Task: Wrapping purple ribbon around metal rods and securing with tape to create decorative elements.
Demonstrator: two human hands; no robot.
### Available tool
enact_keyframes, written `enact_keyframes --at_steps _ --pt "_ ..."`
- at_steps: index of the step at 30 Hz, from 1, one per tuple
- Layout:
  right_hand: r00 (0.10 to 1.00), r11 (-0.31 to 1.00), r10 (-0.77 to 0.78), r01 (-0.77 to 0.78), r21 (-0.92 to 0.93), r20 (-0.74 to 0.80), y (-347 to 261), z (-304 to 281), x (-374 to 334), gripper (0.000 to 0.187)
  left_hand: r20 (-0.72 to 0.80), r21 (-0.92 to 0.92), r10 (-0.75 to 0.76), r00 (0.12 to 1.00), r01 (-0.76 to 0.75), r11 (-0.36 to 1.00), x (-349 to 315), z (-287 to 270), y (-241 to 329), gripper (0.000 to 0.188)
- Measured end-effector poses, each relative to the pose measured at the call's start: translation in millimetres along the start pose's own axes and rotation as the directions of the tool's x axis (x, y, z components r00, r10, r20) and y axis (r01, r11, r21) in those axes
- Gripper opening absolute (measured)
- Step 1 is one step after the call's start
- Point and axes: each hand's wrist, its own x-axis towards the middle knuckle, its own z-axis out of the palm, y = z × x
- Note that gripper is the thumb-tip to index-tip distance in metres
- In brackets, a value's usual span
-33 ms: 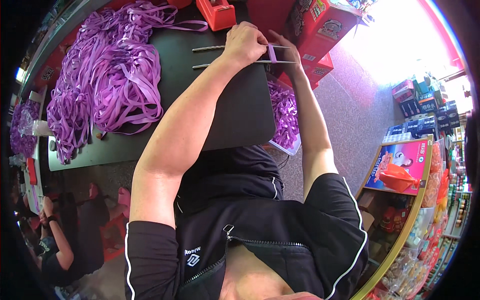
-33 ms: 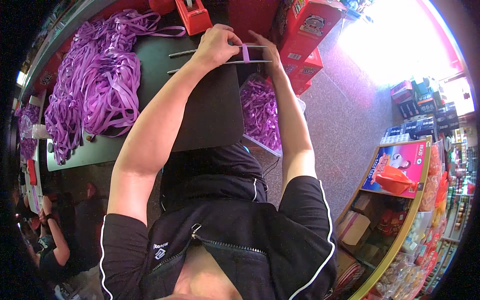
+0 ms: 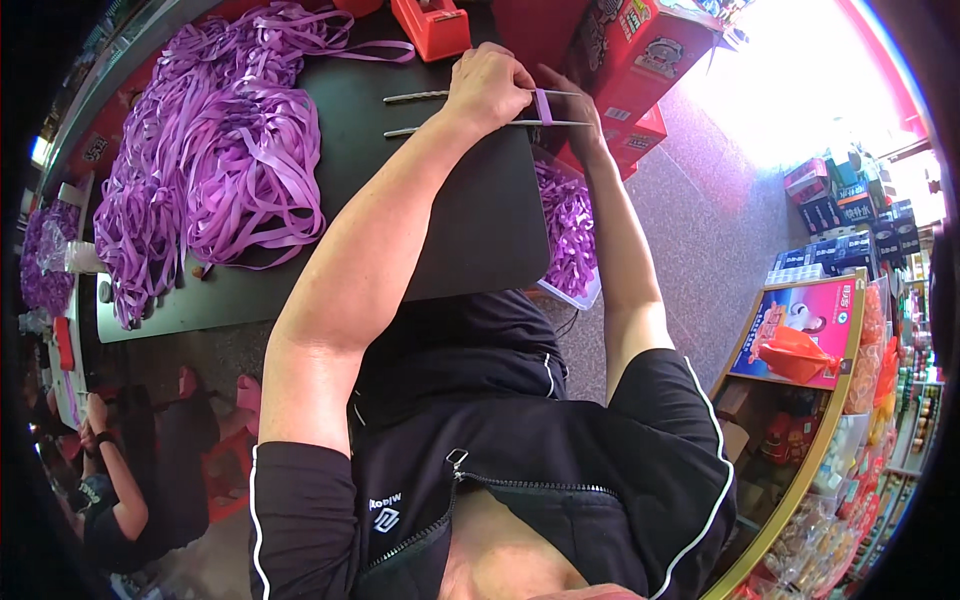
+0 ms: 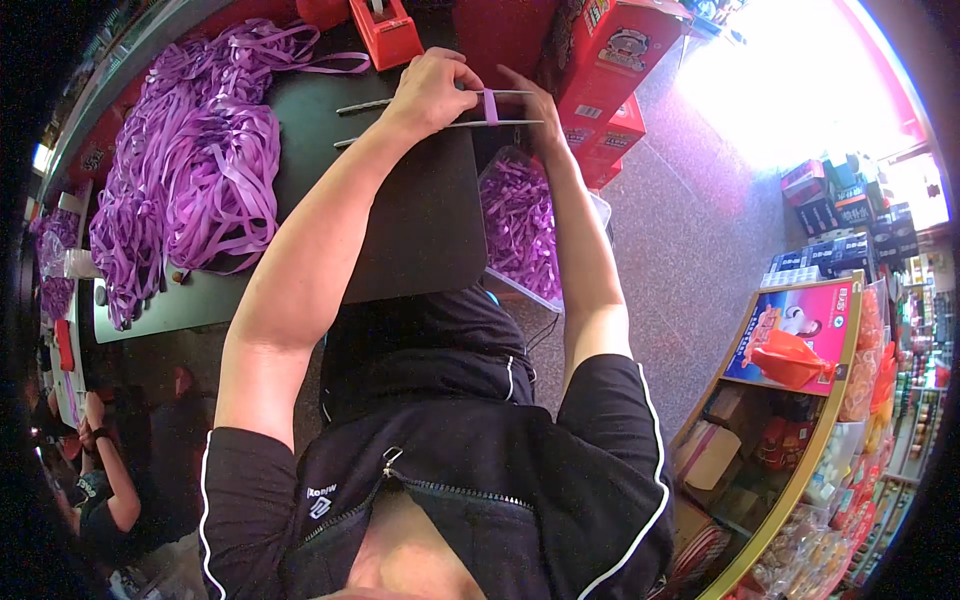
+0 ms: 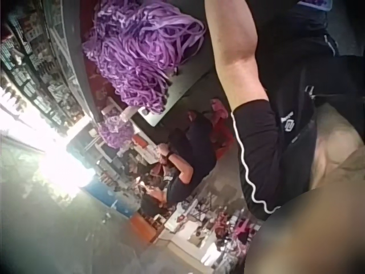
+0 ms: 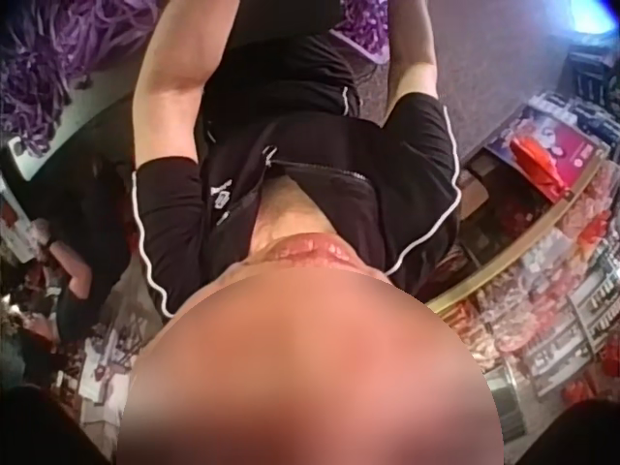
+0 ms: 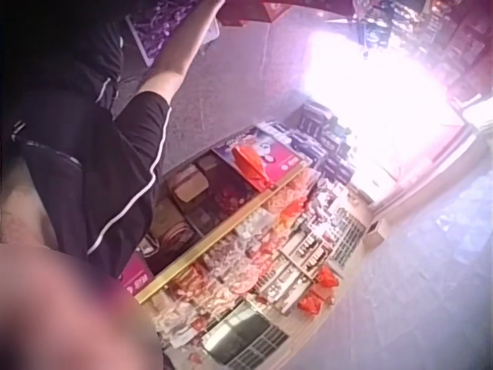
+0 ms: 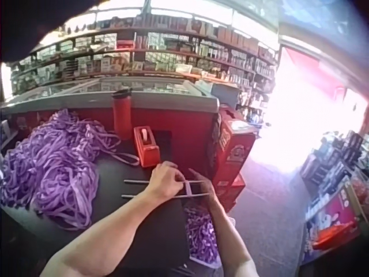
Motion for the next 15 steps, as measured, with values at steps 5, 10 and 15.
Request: enact_keyframes --at_steps 5,10,15 --pt "0.946 0.929 -0.288 0.237 -0.284 -0.152 0 8 -46 0.046 0.034 0.007 -0.015 0.999 0.015 1.000 1 1 4 0.014" --pt "0.964 0.985 -0.001 0.046 0.164 -0.267 -23 40 -106 0.044 0.036 0.064 0.008 0.999 -0.011 0.998 0 5 3 0.018" --pt "0.932 0.953 0.000 0.109 0.281 -0.363 -66 55 -118 0.041 0.059 0.068 -0.010 0.998 0.006 0.998 -2 2 5 0.019"
